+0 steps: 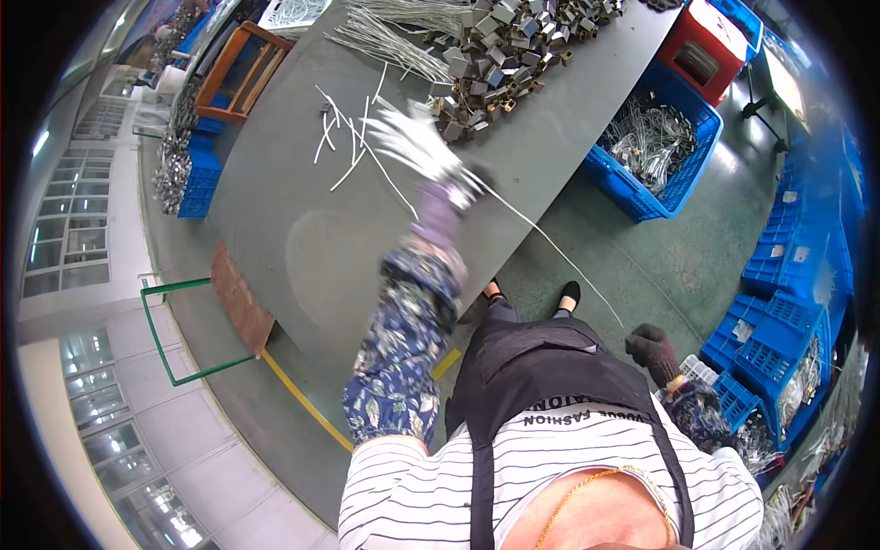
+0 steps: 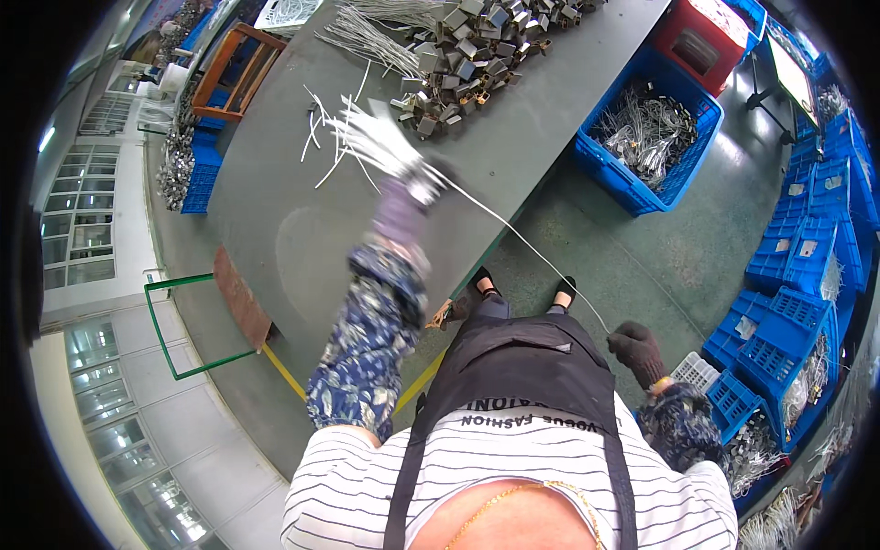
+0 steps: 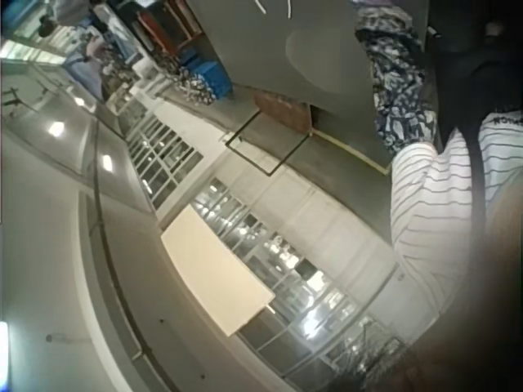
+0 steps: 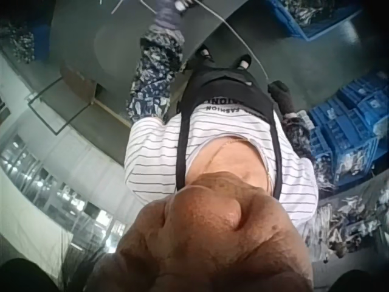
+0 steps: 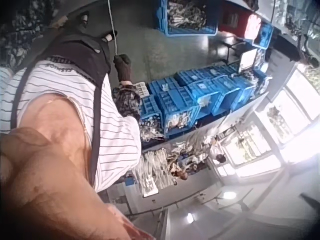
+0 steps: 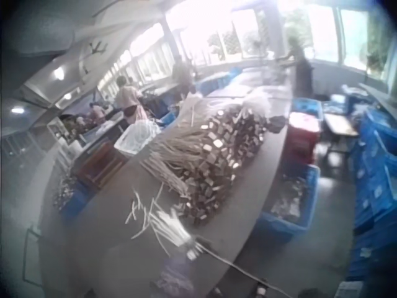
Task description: Sorting and bundling electronic wire harnesses at an assembly station.
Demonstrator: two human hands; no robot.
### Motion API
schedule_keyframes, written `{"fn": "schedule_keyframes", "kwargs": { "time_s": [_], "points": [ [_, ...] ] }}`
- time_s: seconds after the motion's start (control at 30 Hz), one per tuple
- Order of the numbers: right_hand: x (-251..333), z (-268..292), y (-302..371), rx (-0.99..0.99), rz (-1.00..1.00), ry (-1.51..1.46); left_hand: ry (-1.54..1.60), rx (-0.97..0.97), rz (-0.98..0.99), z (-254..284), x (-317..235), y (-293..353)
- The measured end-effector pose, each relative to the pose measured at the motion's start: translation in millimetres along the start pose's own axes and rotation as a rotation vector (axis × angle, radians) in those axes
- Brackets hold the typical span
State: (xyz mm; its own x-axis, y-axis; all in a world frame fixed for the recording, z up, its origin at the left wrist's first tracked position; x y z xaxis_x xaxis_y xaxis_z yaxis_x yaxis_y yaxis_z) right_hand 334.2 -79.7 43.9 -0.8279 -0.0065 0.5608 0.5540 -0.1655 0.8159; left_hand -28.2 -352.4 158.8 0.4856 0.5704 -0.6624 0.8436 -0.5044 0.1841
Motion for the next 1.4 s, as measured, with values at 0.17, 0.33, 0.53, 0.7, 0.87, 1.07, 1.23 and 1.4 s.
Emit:
{"fn": "schedule_keyframes", "kwargs": {
  "time_s": [0.17,0.33,0.53,0.7,0.87,1.07,1.23,1.4],
  "points": [
    [36.5,-27.3,-15.1,0.064,0.072,0.007,-0.146,-0.479,0.103,32.8,40.8,41.5],
    [112.9,-64.5,-31.3,0.047,0.223,0.162,-0.086,-0.623,-0.405,126.8,-62.6,43.4],
    [285.8,-218.1,-58.7,0.136,0.722,0.434,-0.678,-0.641,-0.001,124.3,20.4,51.1],
    [370.4,-205.8,-53.1,-0.322,1.171,0.767,-1.041,-0.742,0.193,160.6,-42.8,53.0],
    [408.5,-180.6,-131.7,-0.462,0.979,1.074,-0.232,-0.380,0.084,156.1,-33.0,51.6],
    [287.7,-133.5,-163.3,-0.100,0.331,0.210,0.125,-0.128,-0.044,99.3,19.4,52.5],
    [310.9,-143.6,-135.5,-0.175,0.617,-0.037,-0.035,-0.404,-0.104,85.0,32.5,63.2],
    [393.5,-178.3,-142.9,-0.264,0.800,0.576,-0.093,-0.349,-0.050,73.7,34.0,67.3]
  ]
}}
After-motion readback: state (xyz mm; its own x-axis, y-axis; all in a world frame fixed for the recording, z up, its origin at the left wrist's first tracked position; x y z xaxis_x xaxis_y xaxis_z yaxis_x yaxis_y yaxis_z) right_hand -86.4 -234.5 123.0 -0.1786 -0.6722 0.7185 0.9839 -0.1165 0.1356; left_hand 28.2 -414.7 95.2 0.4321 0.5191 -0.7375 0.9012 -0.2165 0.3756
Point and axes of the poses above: each hand's wrist, its own y-axis away from the middle knuckle, its own z-axis out of the back of the hand, x = y × z, the point moved 8 cm from there along -y, towards the middle knuckle, and after that the axes turned 5 degrees about y, right-handed, at the moved point
